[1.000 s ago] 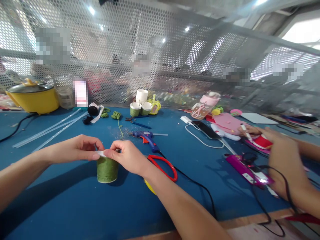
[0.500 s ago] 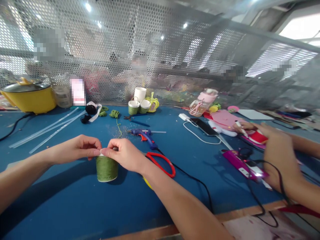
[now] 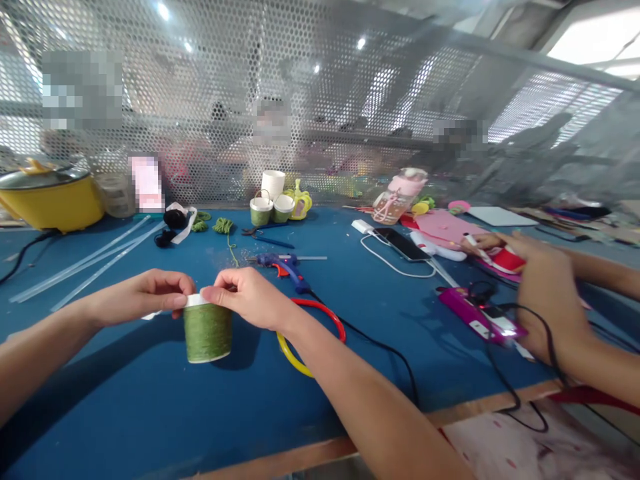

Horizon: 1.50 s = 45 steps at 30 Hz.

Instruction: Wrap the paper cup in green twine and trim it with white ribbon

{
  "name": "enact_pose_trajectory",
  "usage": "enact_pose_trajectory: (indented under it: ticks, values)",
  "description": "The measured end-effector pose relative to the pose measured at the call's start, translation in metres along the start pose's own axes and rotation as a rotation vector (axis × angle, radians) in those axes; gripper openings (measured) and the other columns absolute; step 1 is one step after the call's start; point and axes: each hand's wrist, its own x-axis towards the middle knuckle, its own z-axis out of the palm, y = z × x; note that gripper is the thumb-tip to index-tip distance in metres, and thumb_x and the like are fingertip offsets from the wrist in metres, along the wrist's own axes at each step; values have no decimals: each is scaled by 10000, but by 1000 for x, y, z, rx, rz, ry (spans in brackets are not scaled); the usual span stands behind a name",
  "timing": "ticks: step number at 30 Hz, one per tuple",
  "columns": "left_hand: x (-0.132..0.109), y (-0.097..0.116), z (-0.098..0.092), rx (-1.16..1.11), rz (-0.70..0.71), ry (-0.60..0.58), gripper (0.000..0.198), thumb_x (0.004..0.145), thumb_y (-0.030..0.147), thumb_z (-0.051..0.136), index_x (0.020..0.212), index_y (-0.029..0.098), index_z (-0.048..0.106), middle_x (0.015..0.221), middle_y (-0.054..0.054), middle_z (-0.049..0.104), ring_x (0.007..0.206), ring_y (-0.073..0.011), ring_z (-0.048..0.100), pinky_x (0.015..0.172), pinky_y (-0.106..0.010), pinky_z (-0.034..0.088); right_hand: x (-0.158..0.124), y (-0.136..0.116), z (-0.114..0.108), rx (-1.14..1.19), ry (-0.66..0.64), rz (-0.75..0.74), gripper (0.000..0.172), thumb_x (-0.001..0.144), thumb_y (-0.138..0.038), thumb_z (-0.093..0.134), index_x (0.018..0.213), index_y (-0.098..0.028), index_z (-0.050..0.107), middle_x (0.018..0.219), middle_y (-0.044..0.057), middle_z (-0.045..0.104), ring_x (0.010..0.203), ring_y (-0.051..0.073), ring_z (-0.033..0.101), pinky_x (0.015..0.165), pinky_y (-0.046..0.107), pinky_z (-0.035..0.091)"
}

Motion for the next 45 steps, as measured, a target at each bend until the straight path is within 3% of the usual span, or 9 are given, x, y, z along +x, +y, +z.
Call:
enact_pose_trajectory:
  ticks: [5, 9, 13, 16, 24, 33, 45]
  values:
    - [0, -2, 3, -37, 9, -23, 247, 776, 384, 556, 831, 144, 544, 717, 24, 512, 645, -95, 437, 601, -208, 350, 1, -1, 4, -48, 27, 11, 387, 720, -529, 572, 641, -152, 529, 598, -30, 468, 571, 95, 397, 535, 231, 312]
    - [2, -3, 6, 30, 13, -66, 260, 789, 387, 540, 737, 132, 548, 649, 33, 474, 613, -92, 394, 584, -209, 328, -1, -4, 5, -72, 4, -27, 439, 761, -572, 490, 688, -145, 562, 637, -6, 509, 606, 114, 442, 564, 242, 346]
    - [1, -1, 2, -24, 25, -59, 257, 793, 382, 545, 764, 127, 558, 682, 22, 483, 632, -96, 402, 603, -213, 335, -1, -3, -1, 28, 30, -88, 469, 876, -517, 311, 821, -151, 598, 803, 37, 580, 778, 150, 510, 737, 275, 378]
    - [-2, -1, -3, -86, 60, -61, 269, 796, 397, 544, 759, 130, 561, 737, 0, 509, 689, -112, 433, 654, -228, 353, 1, 1, -6, 54, 23, -58, 394, 899, -443, 331, 829, -155, 589, 839, 34, 575, 841, 154, 497, 806, 281, 351]
    - [-3, -2, -4, -50, 83, -84, 261, 790, 400, 549, 829, 144, 582, 874, -26, 536, 777, -139, 464, 712, -254, 378, 3, 3, -6, -35, -60, -97, 320, 881, -406, 385, 753, -151, 529, 726, 3, 483, 704, 130, 434, 660, 258, 339]
    - [0, 0, 0, 29, 141, -10, 175, 795, 317, 558, 782, 150, 610, 979, -38, 547, 853, -144, 505, 778, -259, 403, 1, -2, 1, -150, -31, -66, 294, 872, -370, 389, 690, -159, 483, 649, -21, 411, 627, 112, 376, 571, 240, 305]
    - [1, -1, 5, 96, 177, 50, 180, 818, 292, 520, 748, 139, 582, 878, -30, 558, 775, -125, 491, 717, -244, 397, 2, 0, 4, -209, 15, -34, 322, 878, -372, 368, 643, -162, 438, 608, -37, 368, 587, 98, 341, 532, 233, 281]
